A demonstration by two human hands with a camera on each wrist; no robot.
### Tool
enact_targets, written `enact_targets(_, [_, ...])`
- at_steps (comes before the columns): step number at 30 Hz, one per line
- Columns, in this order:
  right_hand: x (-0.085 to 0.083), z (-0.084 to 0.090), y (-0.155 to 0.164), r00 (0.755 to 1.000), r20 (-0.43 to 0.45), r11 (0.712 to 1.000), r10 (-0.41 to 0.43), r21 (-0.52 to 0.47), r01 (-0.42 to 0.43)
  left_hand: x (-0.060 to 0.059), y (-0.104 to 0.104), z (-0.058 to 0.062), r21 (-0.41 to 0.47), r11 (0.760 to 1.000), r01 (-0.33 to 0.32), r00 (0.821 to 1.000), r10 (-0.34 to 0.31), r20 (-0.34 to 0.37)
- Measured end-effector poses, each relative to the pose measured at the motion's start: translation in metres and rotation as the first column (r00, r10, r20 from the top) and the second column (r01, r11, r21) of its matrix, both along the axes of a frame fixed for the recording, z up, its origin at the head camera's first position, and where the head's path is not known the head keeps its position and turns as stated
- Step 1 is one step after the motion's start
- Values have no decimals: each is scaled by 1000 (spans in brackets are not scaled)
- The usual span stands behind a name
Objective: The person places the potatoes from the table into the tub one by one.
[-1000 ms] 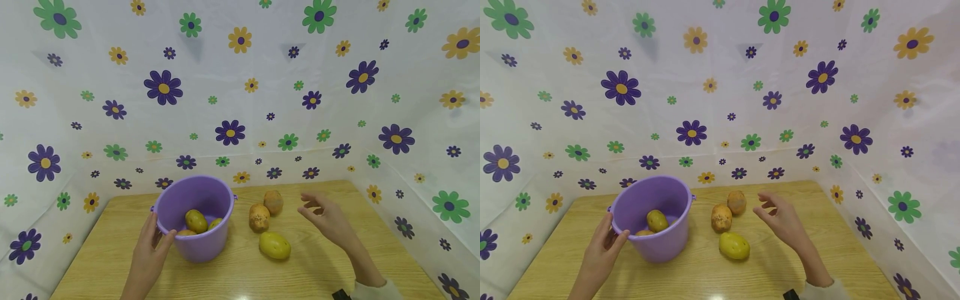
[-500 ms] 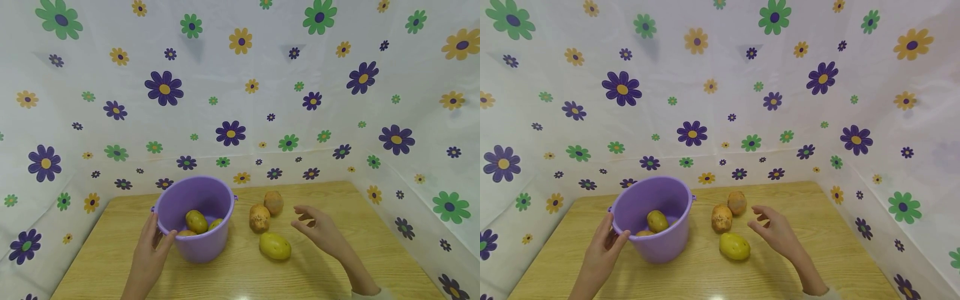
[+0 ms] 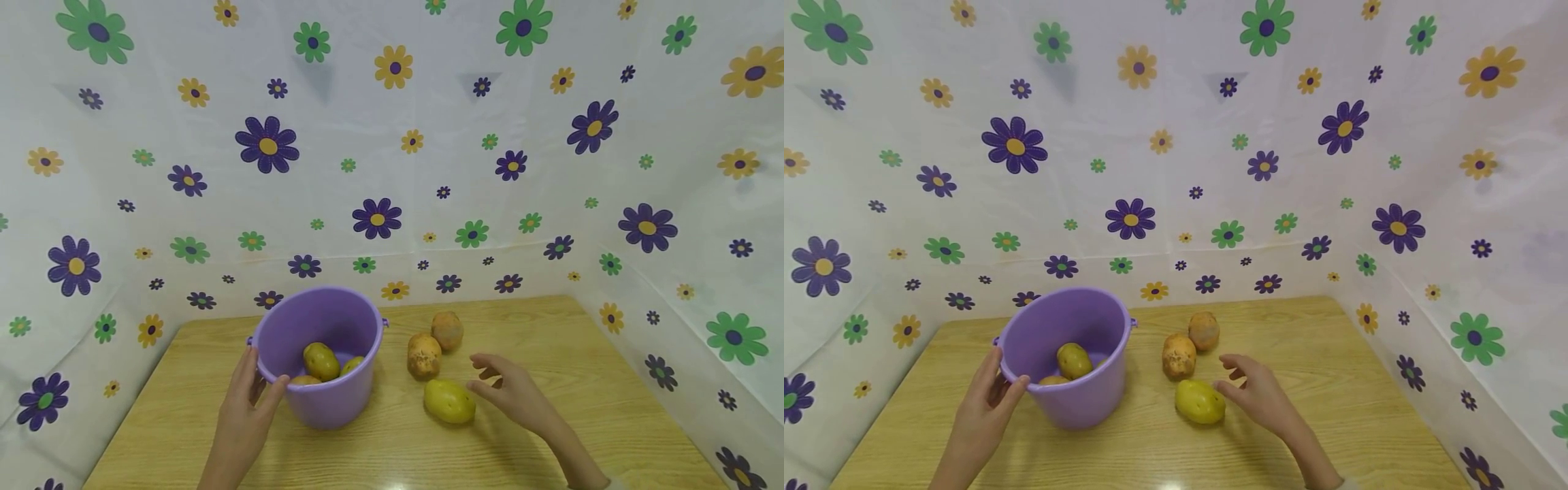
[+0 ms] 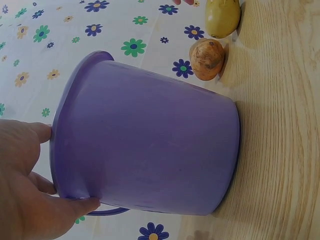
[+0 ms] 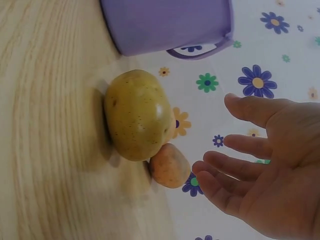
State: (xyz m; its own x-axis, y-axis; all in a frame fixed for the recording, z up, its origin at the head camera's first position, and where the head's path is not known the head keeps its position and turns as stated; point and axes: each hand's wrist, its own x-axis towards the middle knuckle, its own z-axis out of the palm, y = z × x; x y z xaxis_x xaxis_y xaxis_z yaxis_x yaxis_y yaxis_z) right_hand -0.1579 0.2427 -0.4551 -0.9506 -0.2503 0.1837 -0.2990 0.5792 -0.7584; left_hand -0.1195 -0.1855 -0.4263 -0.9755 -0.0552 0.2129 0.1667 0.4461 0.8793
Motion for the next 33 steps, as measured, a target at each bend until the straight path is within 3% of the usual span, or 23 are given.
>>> enact_targets(6, [0,-9,-3,999,33,1000,1,0,-1,0,-1,1,-8,1000,-2,1000,2,19])
enact_targets(17, [1,-23,-7,992,98,996,80,24,-83,0,-1,1,0,1000,-1,1000,1,19])
enact_targets(28, [3,-36,-14,986,154,994,60,80,-73,0,-2,0,-2,1000,2,999,-2,39])
enact_targets(33, [7,-38,-17,991,126,993,44,106,-58,0,-3,-1,-2,1000,-1,999,1,36])
